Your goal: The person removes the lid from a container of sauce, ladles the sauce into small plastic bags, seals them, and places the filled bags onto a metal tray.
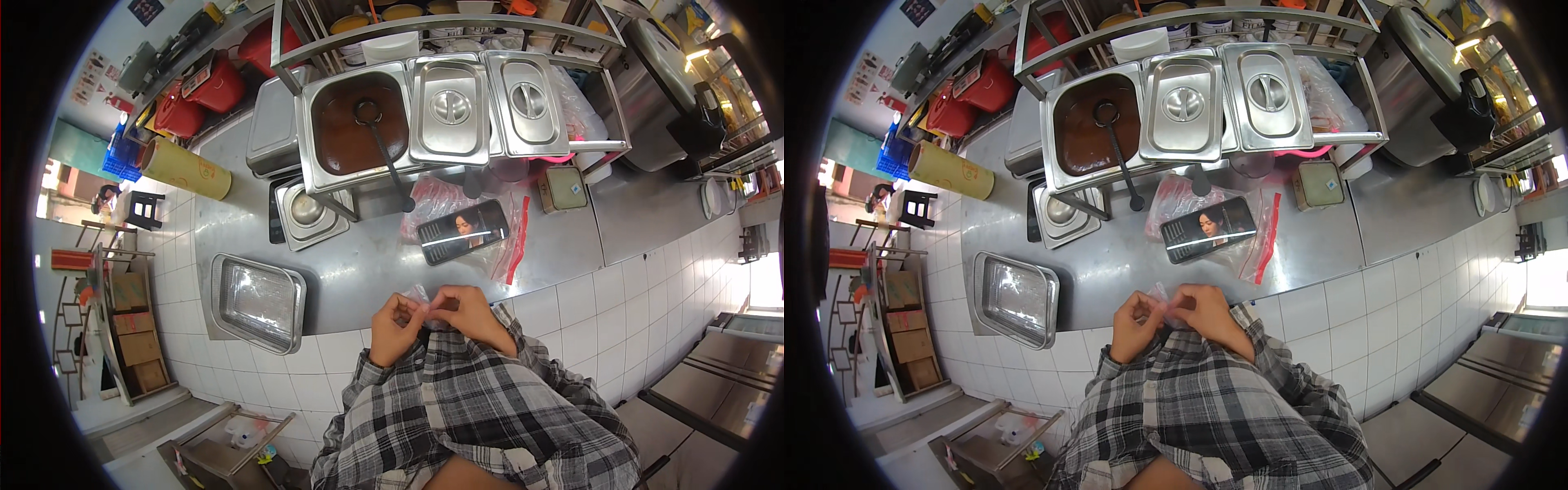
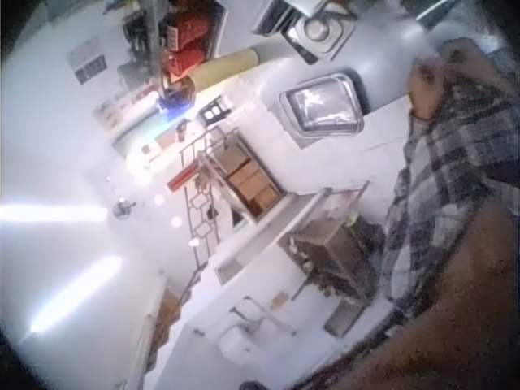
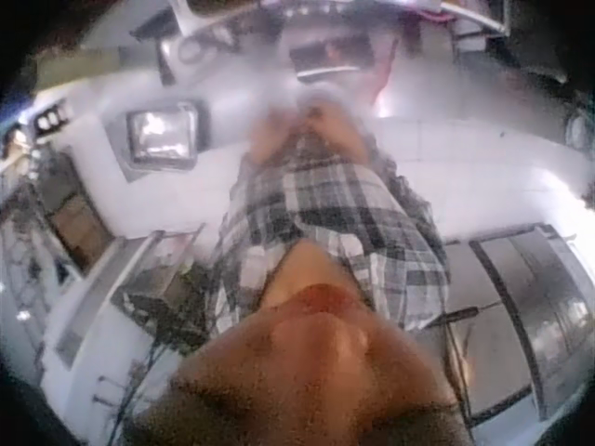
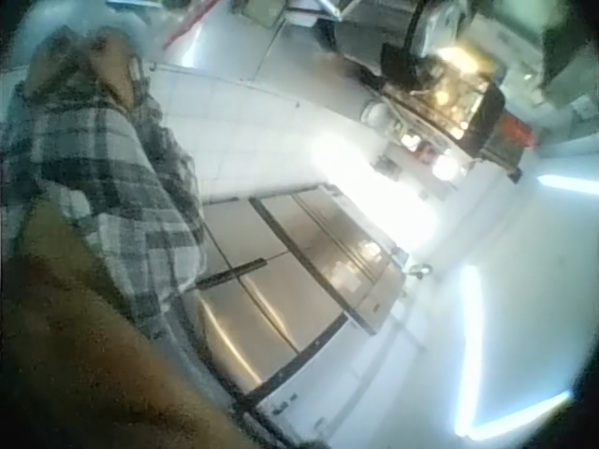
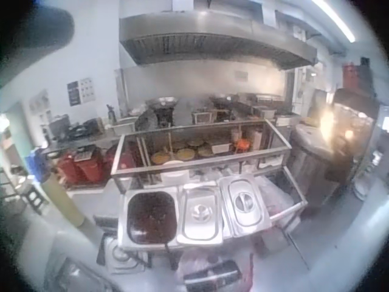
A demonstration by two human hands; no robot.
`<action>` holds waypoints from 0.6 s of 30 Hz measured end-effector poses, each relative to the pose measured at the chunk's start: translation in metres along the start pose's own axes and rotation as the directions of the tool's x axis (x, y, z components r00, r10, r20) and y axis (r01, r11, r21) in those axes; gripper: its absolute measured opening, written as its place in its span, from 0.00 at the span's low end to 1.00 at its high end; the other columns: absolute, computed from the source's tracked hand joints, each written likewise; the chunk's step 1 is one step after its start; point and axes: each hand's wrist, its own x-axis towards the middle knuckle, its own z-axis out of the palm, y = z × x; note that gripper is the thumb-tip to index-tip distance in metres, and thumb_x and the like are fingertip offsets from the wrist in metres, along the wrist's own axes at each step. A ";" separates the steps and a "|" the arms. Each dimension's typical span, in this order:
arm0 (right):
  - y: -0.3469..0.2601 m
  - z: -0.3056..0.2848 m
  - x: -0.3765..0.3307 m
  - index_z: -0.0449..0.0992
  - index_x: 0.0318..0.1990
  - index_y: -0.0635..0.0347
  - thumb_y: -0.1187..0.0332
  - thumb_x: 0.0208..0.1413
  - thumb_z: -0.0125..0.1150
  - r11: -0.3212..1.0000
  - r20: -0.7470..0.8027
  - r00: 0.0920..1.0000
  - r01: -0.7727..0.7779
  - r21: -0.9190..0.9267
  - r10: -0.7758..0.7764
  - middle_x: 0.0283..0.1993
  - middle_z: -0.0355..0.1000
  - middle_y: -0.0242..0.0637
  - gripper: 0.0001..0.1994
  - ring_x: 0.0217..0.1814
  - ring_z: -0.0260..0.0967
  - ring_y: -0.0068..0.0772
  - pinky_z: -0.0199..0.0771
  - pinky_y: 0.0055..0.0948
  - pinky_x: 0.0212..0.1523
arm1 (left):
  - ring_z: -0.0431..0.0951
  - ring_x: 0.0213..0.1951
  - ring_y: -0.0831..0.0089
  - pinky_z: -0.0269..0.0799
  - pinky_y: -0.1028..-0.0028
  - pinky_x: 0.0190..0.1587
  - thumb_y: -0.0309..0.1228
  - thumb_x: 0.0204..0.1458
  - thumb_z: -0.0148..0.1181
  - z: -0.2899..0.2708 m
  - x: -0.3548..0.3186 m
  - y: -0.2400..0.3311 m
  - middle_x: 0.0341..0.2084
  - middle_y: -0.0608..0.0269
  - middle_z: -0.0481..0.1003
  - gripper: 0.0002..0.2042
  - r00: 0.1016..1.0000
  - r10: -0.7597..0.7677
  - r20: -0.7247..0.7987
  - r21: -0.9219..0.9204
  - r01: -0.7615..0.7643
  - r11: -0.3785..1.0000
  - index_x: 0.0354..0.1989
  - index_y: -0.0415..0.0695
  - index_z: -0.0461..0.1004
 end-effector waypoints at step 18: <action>0.001 -0.004 0.012 0.62 0.51 0.62 0.73 0.43 0.72 0.873 0.217 0.971 -0.188 0.450 0.097 0.24 0.71 0.32 0.29 0.26 0.68 0.19 0.64 0.18 0.26 | 0.77 0.29 0.80 0.72 0.84 0.28 0.28 0.53 0.63 -0.010 -0.001 -0.003 0.28 0.62 0.77 0.09 0.958 -0.263 0.118 -0.186 0.281 0.941 0.37 0.36 0.73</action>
